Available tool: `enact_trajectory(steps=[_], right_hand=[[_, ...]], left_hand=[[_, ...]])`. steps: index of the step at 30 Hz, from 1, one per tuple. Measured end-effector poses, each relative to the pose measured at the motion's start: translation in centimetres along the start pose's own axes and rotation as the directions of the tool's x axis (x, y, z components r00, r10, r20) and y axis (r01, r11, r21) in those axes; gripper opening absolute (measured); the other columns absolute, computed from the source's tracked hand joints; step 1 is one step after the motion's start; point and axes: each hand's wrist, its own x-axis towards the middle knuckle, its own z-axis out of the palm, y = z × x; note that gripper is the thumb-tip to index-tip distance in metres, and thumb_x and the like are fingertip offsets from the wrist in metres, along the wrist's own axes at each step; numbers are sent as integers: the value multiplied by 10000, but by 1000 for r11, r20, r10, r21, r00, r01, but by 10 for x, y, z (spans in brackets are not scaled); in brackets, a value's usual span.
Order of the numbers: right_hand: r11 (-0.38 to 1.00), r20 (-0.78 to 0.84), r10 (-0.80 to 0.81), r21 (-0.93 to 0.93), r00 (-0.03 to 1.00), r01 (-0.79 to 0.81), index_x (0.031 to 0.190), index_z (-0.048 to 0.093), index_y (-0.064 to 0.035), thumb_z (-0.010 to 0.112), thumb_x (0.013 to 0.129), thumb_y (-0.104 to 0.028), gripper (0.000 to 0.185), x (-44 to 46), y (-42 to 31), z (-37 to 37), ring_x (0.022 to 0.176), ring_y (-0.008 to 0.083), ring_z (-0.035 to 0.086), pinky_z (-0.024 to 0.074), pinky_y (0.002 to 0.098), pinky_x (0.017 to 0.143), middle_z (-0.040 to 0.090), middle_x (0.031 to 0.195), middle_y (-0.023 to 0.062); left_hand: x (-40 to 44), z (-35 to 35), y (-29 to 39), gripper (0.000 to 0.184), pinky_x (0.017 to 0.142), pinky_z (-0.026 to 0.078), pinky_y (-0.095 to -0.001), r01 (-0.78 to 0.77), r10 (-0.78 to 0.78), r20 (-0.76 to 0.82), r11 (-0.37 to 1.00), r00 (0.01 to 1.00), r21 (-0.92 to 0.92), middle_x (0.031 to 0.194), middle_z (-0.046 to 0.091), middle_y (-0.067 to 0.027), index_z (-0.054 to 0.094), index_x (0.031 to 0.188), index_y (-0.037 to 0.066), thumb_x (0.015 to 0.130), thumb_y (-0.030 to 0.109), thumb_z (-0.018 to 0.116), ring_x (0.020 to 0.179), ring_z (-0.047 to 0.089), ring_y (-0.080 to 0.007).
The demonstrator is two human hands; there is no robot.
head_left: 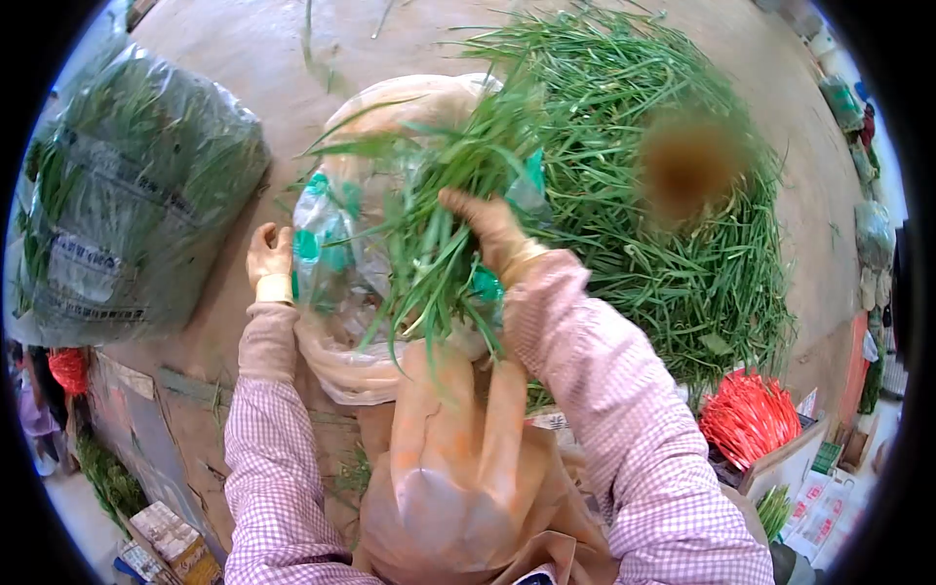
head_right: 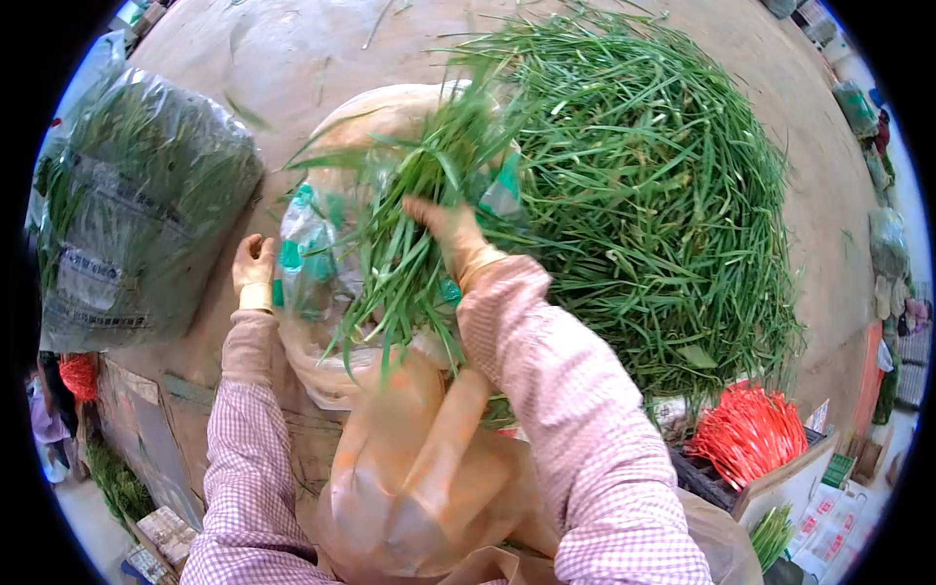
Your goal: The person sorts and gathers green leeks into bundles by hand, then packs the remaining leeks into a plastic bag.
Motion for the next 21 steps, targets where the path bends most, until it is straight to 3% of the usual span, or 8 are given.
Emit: enact_trajectory(steps=[2,6,8,12,14,15,18,21], right_hand=[[855,-425,28,-460,905,-242,1320,473,11,785,731,-302,736,-12,21,17,1015,252,586,451,342,920,612,1157,113],[813,-67,-157,-576,985,90,1162,593,-20,712,807,-157,399,-19,24,-52,949,225,627,488,313,847,644,1084,131],[796,-158,-369,-563,916,223,1091,610,-23,672,829,-81,275,-17,5,-70,919,230,632,503,311,803,653,1040,125],[209,-16,-643,-966,766,155,1326,462,-59,704,812,-209,587,7,-30,-85,1112,325,558,429,371,977,563,1222,177],[298,-313,-393,-933,865,-202,1437,305,-75,735,775,-329,829,17,-37,-66,1217,347,495,381,384,1031,504,1314,208],[434,-358,-163,-863,920,-259,1479,178,-73,762,730,-386,1000,29,-37,-72,1271,352,453,364,381,1047,478,1347,232],[644,-293,59,-719,954,-260,1234,567,-12,749,749,-217,557,47,-32,-79,974,272,623,467,357,879,660,1070,162],[745,-338,-191,-661,922,-88,981,683,-30,701,743,-141,264,82,-36,-118,740,170,609,486,325,702,677,840,69]], left_hand=[[6,-6,-11,831,967,432,-406,105,-160,196,958,967,266,1237,589,-199,504,1315,70,725,636,656,1158,559,-330],[2,4,0,990,1052,357,-407,184,-303,442,939,844,292,1363,483,-213,408,1396,67,692,732,617,1279,448,-341],[5,22,-13,958,1034,374,-398,224,-312,447,944,838,241,1352,499,-207,411,1393,49,701,658,671,1261,473,-325],[23,28,-30,736,922,451,-351,530,-357,617,840,702,-117,1192,612,-157,509,1305,15,720,381,765,1052,597,-248],[32,24,-36,654,874,476,-336,629,-286,727,736,624,-250,1123,647,-135,549,1264,9,718,286,779,966,626,-220],[38,25,-37,591,835,485,-327,495,-259,597,826,759,-271,1072,663,-120,578,1223,10,718,249,772,912,631,-204],[54,21,-27,477,766,488,-309,269,-114,447,915,887,-301,986,691,-93,637,1140,23,717,209,758,853,636,-182],[47,-8,36,351,735,490,-297,30,8,227,986,974,-164,925,680,-67,660,1083,13,748,92,731,819,614,-162]])
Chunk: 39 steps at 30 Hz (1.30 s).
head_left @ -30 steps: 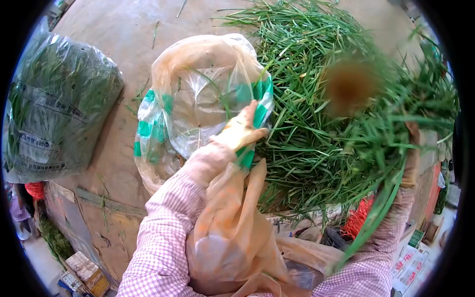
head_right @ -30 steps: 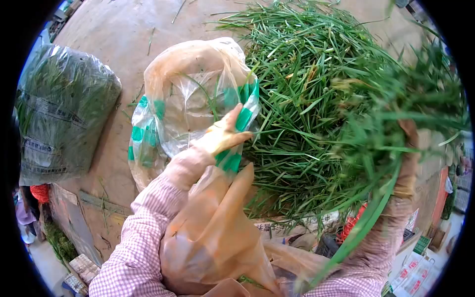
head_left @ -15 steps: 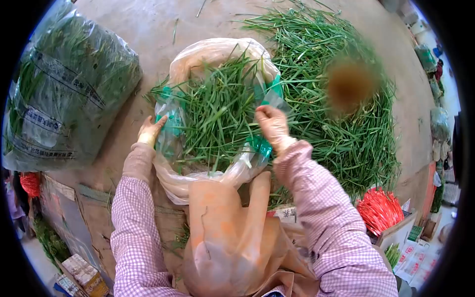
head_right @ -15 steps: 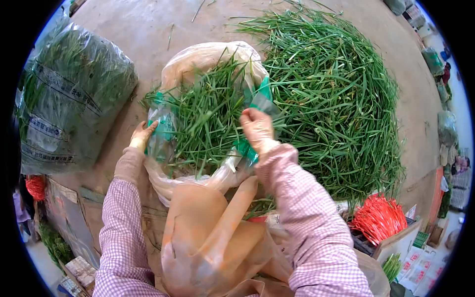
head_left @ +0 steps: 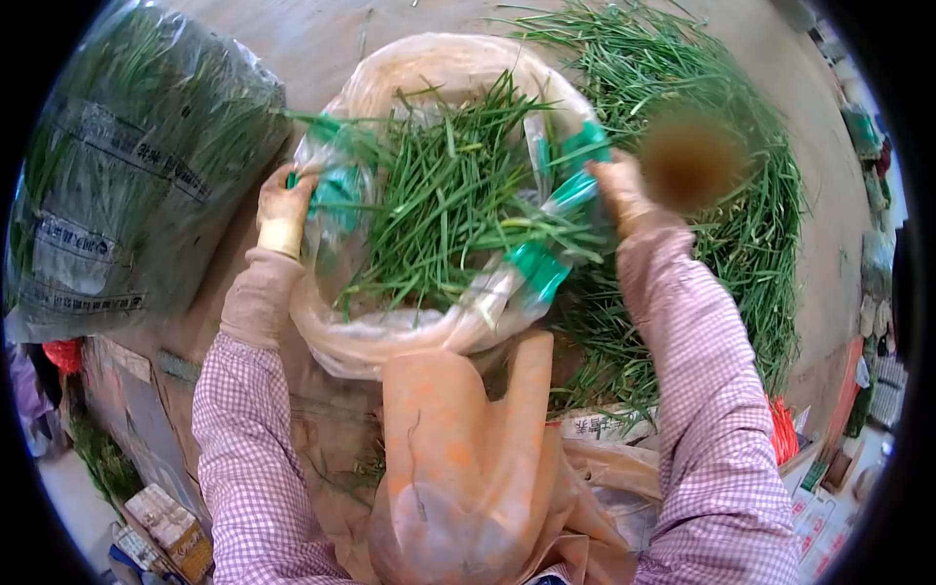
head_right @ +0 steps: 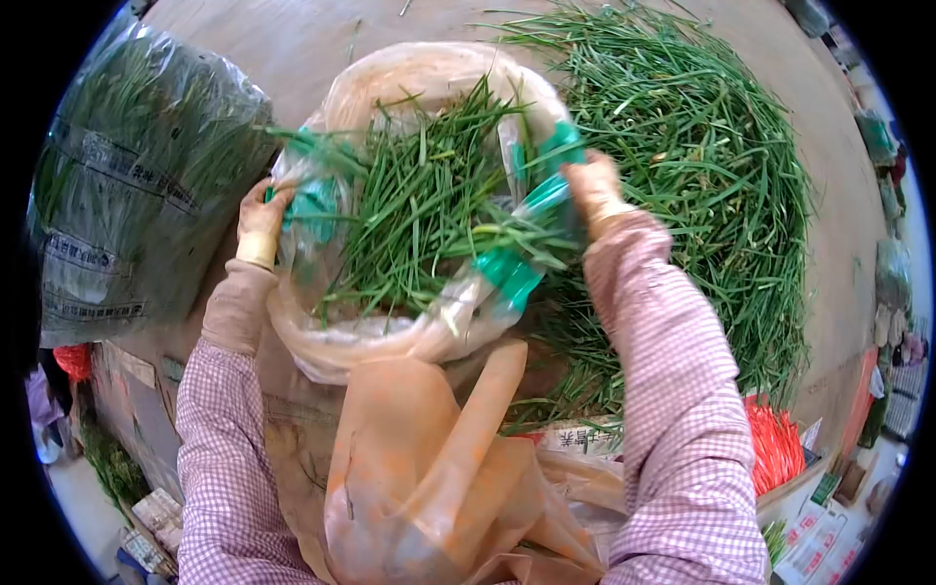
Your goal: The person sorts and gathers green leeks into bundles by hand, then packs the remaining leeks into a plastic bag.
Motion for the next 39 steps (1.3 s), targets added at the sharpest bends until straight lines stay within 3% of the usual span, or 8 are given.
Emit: enact_trajectory(steps=[5,12,21,24,29,31,34,39], right_hand=[[982,-161,-107,136,981,130,1002,652,-18,693,762,-165,284,22,-73,-105,750,175,587,474,322,688,651,857,76],[982,-179,-106,139,978,132,1125,587,4,691,777,-212,422,75,-106,-202,816,205,606,490,322,717,640,970,113],[674,-242,-535,-700,809,236,1334,469,-80,625,754,-110,601,50,-6,-148,991,315,622,475,390,881,620,1154,175],[145,200,-901,-697,385,702,1213,535,-72,597,771,-34,449,-38,-79,-61,1000,289,607,478,479,872,624,1095,152],[3,867,-288,-424,407,906,1194,585,-144,537,877,-324,368,-105,-71,31,1251,356,441,208,611,1076,576,1209,126],[43,730,97,-682,676,730,1252,559,-150,479,906,-343,405,-94,-67,34,1221,339,482,230,529,1105,574,1227,128],[422,678,141,-701,722,576,1260,577,-138,501,865,-326,444,-72,-53,14,1201,317,525,295,499,1078,586,1256,149],[951,593,-130,-152,795,269,1224,590,-68,589,804,-171,432,-61,-92,29,1126,325,573,446,354,980,619,1185,173]], left_hand=[[33,18,10,292,735,483,-254,42,-60,-25,885,998,-464,931,688,-56,674,1038,-1,760,74,725,775,611,-114],[30,57,103,336,768,507,-338,-146,155,50,978,987,-147,954,697,-123,673,1092,97,782,226,690,850,656,-220],[12,35,71,287,729,487,-293,169,23,392,878,920,-447,902,673,-20,662,1061,65,816,210,700,798,616,-139],[-10,26,70,237,687,449,-271,272,-41,466,856,884,-439,889,648,4,659,1030,67,827,181,699,785,575,-113],[-13,41,49,241,795,448,-290,256,-2,442,818,897,-516,978,660,-18,666,996,73,781,173,702,849,580,-141],[-9,46,44,218,802,460,-305,278,-4,432,770,902,-574,1006,665,-42,674,964,77,769,173,696,858,586,-164],[2,47,26,309,681,549,-438,776,375,701,-90,607,-624,957,652,-77,632,895,60,866,367,632,864,621,-253],[0,93,32,461,804,520,-412,665,-147,658,-6,738,-747,1180,620,-126,580,1165,61,924,452,548,974,618,-282]])
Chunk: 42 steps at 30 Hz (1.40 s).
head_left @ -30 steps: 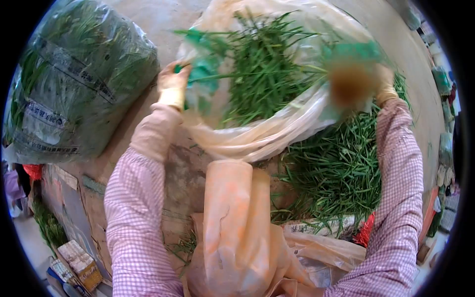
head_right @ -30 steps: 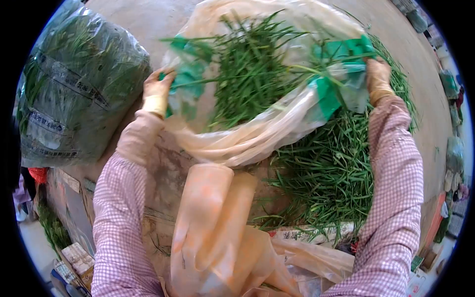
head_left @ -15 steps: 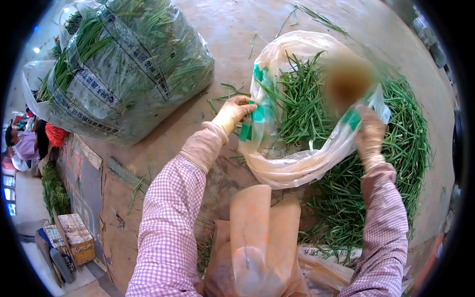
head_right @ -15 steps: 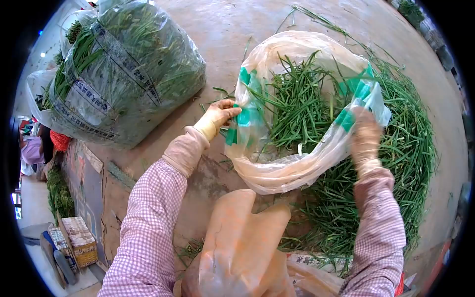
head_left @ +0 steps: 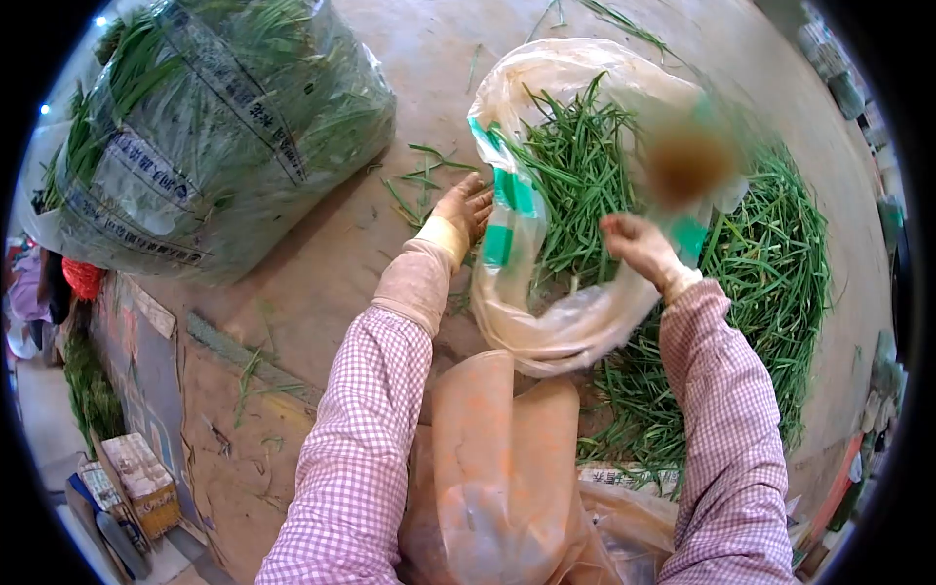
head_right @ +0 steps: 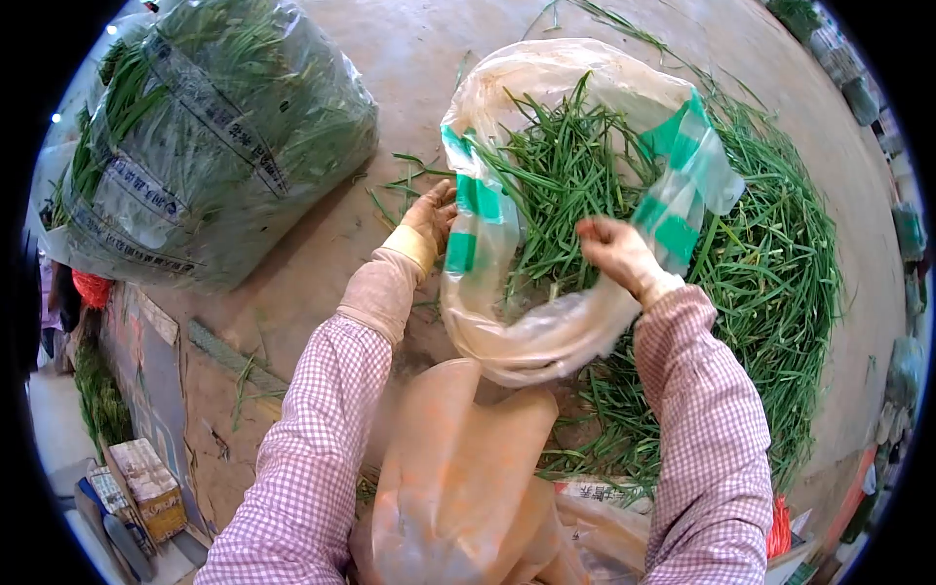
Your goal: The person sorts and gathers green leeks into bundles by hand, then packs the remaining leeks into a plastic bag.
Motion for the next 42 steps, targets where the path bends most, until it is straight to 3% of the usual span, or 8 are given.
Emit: enact_trajectory(steps=[4,17,20,24,28,34,38,42], right_hand=[[575,-39,-508,-759,861,305,1387,412,-115,607,817,-190,607,47,-18,37,1300,329,412,355,422,1059,445,1398,157],[499,-178,158,-834,971,-234,1491,221,-271,423,892,-167,641,99,14,72,1420,353,184,187,713,1024,202,1552,55],[543,-228,231,-777,946,-320,1489,218,-286,417,907,-203,620,96,22,49,1427,336,163,180,706,1040,180,1560,45],[526,-227,243,-786,943,-325,1484,221,-290,494,904,-294,641,94,22,39,1426,332,168,173,699,1052,186,1559,41],[648,-205,127,-724,971,-237,1470,265,-279,550,880,-323,656,83,18,25,1380,341,273,252,645,1045,297,1504,99],[386,-195,-381,-922,904,-36,1394,417,-226,549,851,-180,561,41,37,-29,1329,329,375,281,563,1058,387,1453,112],[353,-430,-357,-884,829,-307,1479,196,-283,581,839,-153,758,24,39,-81,1400,321,255,171,593,1099,244,1527,116],[528,-641,-92,-680,762,-509,1509,32,-208,655,788,-197,953,19,50,-127,1297,333,392,338,459,1052,277,1479,201]], left_hand=[[-37,32,-5,362,844,518,-411,105,-106,84,994,991,18,1082,658,-109,636,1096,102,909,407,580,937,637,-247],[13,-28,148,347,645,540,-380,-357,660,-47,463,749,811,972,660,-123,600,1062,43,789,204,740,778,640,-243],[-36,-2,179,561,758,528,-441,-551,724,-236,659,648,511,1084,635,-144,510,1221,15,770,222,771,828,633,-283],[-44,-5,150,657,596,523,-308,-183,591,-242,567,769,803,1095,622,-127,492,1304,32,796,357,752,823,618,-194],[-48,4,117,724,650,528,-305,-138,434,-34,359,900,923,1150,619,-85,487,1348,116,771,473,737,962,608,-182],[-94,18,109,604,975,433,-336,-152,654,648,-649,391,746,1277,564,-170,509,1324,81,805,297,730,1162,563,-288],[-135,13,112,417,758,525,-310,-521,609,64,614,791,593,1206,616,-87,557,1278,81,907,258,619,979,627,-224],[-131,-88,114,354,606,500,-243,-485,811,-257,534,526,692,1077,653,-89,593,1216,65,922,263,596,865,641,-169]])
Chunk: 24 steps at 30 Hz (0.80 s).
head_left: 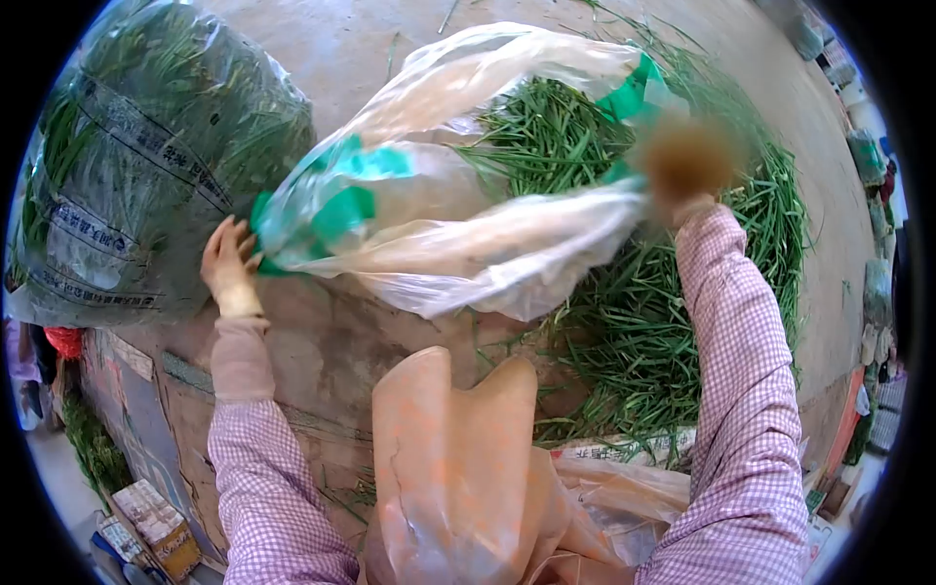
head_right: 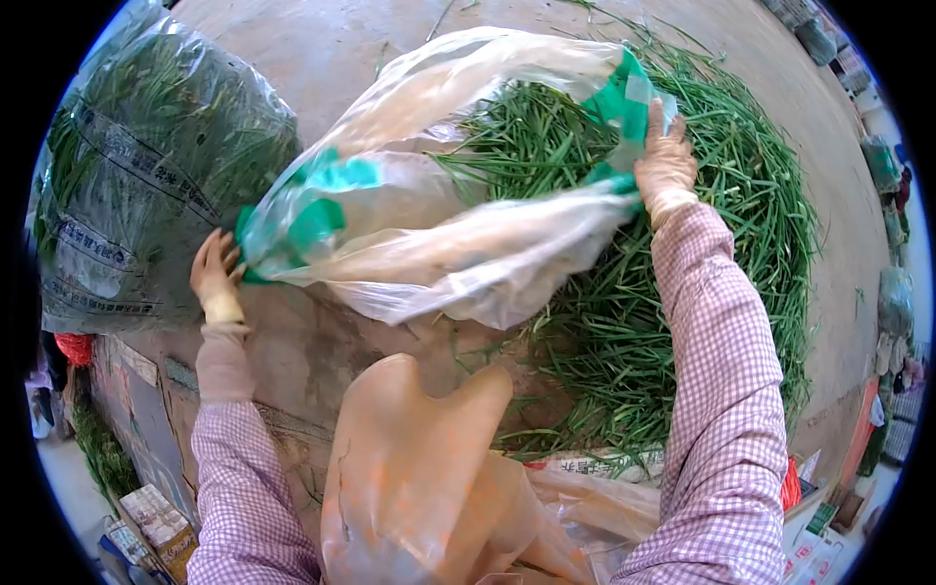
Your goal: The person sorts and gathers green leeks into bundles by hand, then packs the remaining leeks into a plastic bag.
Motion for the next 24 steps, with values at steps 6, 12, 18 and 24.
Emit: enact_trajectory(steps=[6,12,18,24], right_hand=[[717,277,202,612,939,-334,1372,378,-7,682,746,-175,715,34,41,35,1007,302,618,474,350,886,601,1173,217],[148,276,181,941,944,-304,998,637,-2,684,708,-86,306,57,24,3,699,218,610,498,344,633,641,838,89],[59,149,275,983,950,-172,1052,648,-76,726,779,-221,319,117,134,-17,766,175,595,461,303,671,641,891,40],[291,384,434,796,815,-531,1413,369,-88,657,831,-351,701,42,147,-75,1156,270,514,383,400,977,525,1302,141]], left_hand=[[-58,-58,-45,372,461,386,-177,247,-249,-24,968,968,-53,773,624,-10,668,1034,50,914,391,584,582,535,-61],[-169,83,-74,779,907,469,-381,635,-692,711,606,125,479,1142,609,-208,447,1331,20,853,627,549,1055,572,-282],[-141,255,-66,389,738,534,-355,751,-392,773,641,498,-159,1044,656,-87,562,1170,80,872,312,658,870,636,-204],[-133,163,1,658,972,423,-404,465,-358,851,871,383,157,1357,489,-107,373,1388,104,875,419,638,1212,482,-269]])
